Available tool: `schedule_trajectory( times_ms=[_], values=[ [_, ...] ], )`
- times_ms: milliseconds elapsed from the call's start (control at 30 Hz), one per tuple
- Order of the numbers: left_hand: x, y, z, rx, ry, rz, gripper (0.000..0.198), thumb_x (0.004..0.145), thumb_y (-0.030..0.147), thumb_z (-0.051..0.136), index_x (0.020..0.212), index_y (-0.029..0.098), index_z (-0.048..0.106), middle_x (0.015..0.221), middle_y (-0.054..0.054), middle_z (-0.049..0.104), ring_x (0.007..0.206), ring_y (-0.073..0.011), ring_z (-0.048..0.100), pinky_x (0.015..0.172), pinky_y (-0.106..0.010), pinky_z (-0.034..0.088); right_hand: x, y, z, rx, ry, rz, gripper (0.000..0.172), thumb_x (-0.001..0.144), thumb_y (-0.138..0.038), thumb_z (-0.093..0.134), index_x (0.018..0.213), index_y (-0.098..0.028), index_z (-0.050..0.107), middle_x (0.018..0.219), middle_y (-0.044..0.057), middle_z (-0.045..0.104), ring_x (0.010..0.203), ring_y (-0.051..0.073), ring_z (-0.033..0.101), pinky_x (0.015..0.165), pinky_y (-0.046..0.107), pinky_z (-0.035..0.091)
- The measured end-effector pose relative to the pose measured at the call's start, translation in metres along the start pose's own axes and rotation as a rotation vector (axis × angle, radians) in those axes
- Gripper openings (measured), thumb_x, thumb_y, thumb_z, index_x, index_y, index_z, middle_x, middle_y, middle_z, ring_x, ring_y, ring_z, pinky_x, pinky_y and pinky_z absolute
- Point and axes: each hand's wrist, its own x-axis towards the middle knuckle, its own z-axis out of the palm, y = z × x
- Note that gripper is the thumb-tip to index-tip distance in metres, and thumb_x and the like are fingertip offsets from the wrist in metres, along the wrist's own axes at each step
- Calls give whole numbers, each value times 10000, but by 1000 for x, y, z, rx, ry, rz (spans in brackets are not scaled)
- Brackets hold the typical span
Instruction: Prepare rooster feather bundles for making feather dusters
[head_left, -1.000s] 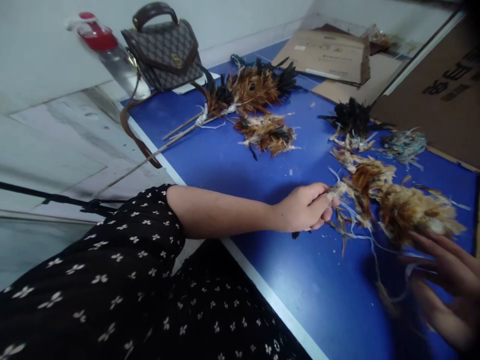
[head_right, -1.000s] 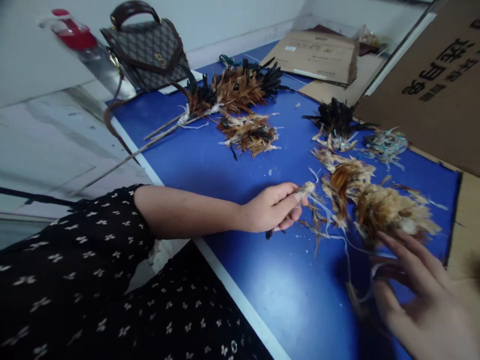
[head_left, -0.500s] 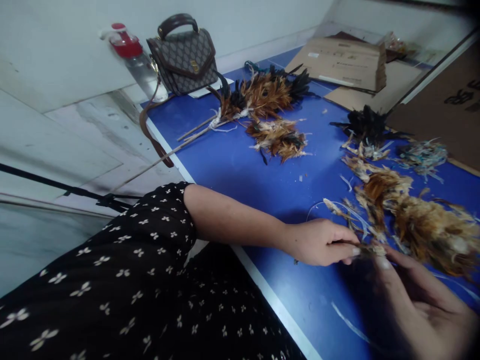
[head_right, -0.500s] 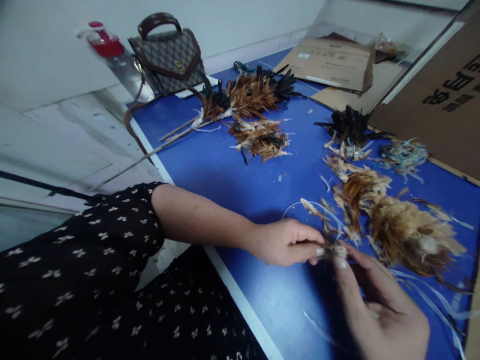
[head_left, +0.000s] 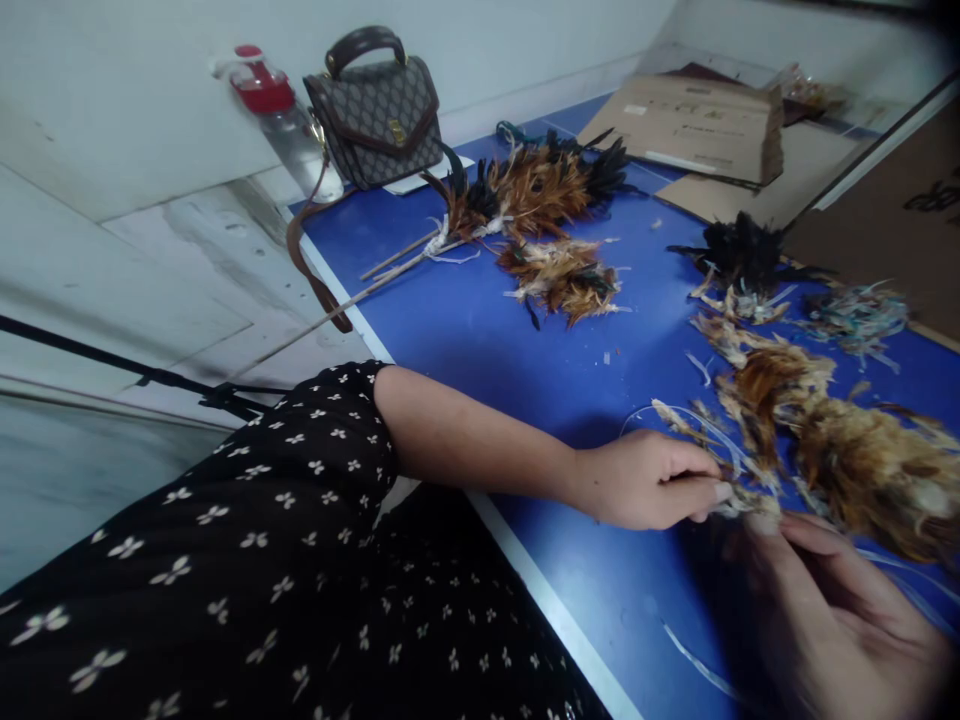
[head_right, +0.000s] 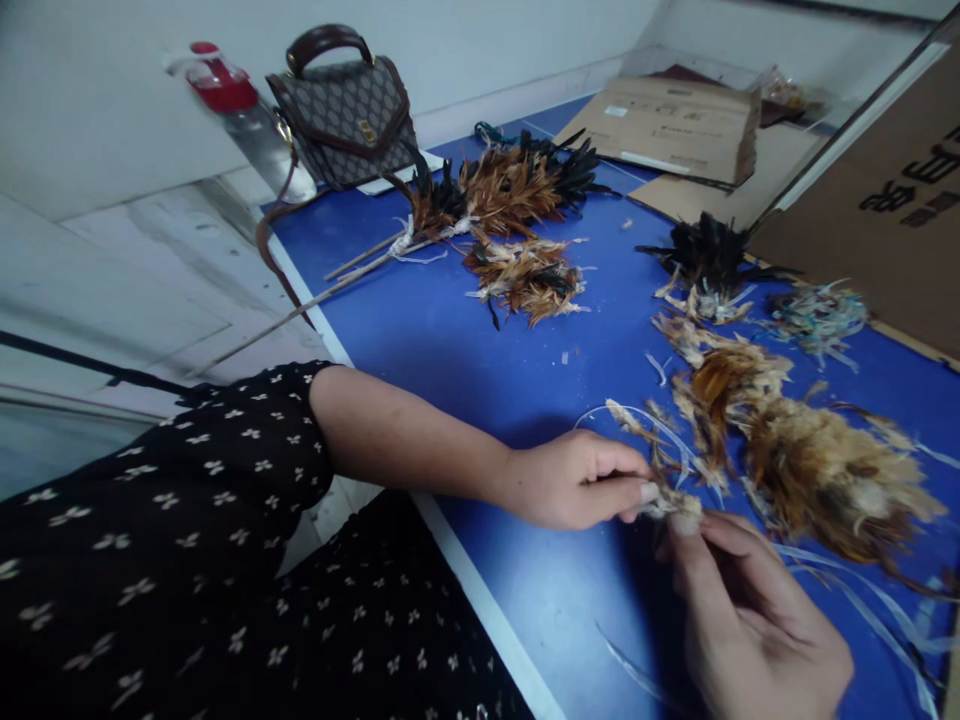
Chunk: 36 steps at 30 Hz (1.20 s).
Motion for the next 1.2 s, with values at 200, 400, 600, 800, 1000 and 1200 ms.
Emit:
schedule_trajectory(
  times_ms=[200, 400, 600, 800, 1000, 1200],
  values=[
    [-3, 8, 0, -32, 53, -33, 270, 1022, 271, 782, 814, 201, 625, 679, 71, 600, 604, -72, 508, 641, -250, 449, 0, 2, 1, 47, -16, 8, 483, 806, -598, 1016, 1153, -284, 895, 933, 48, 815, 773, 193, 704, 613, 247, 569],
    [1, -2, 1, 2, -4, -21, 149, 989, 178, 771, 904, 191, 649, 772, 51, 679, 686, -72, 584, 706, -233, 494, 2, 2, 2, 64, 12, 69, 539, 795, -618, 1024, 1187, -280, 875, 932, 27, 812, 749, 145, 727, 688, 174, 599],
    [5, -11, -1, 31, -48, 19, 191, 904, 215, 860, 1000, 182, 697, 771, 61, 650, 703, -89, 557, 709, -251, 476, 0, -2, 1, 60, -14, 32, 530, 790, -621, 1024, 1163, -279, 864, 932, 41, 818, 744, 149, 729, 635, 162, 575],
    [5, -11, -3, -10, -27, 59, 211, 874, 219, 871, 971, 186, 686, 783, 65, 630, 726, -94, 544, 747, -269, 468, 2, -5, 5, 46, -56, 31, 528, 783, -619, 1025, 1141, -271, 853, 882, 35, 815, 701, 157, 740, 668, 181, 616],
    [2, -9, -2, -107, 28, 43, 230, 881, 280, 878, 983, 183, 697, 800, 53, 639, 729, -97, 539, 742, -276, 471, 4, -7, 9, 20, -42, 73, 610, 756, -689, 1020, 1135, -247, 839, 863, 38, 799, 664, 158, 724, 592, 175, 599],
    [1, -9, 1, -134, 71, 21, 190, 915, 258, 830, 1037, 185, 704, 799, 47, 671, 711, -93, 575, 729, -265, 489, 3, -8, 10, 4, -61, 54, 623, 752, -692, 1019, 1136, -235, 844, 851, 39, 793, 662, 170, 725, 603, 199, 622]
  ],
)
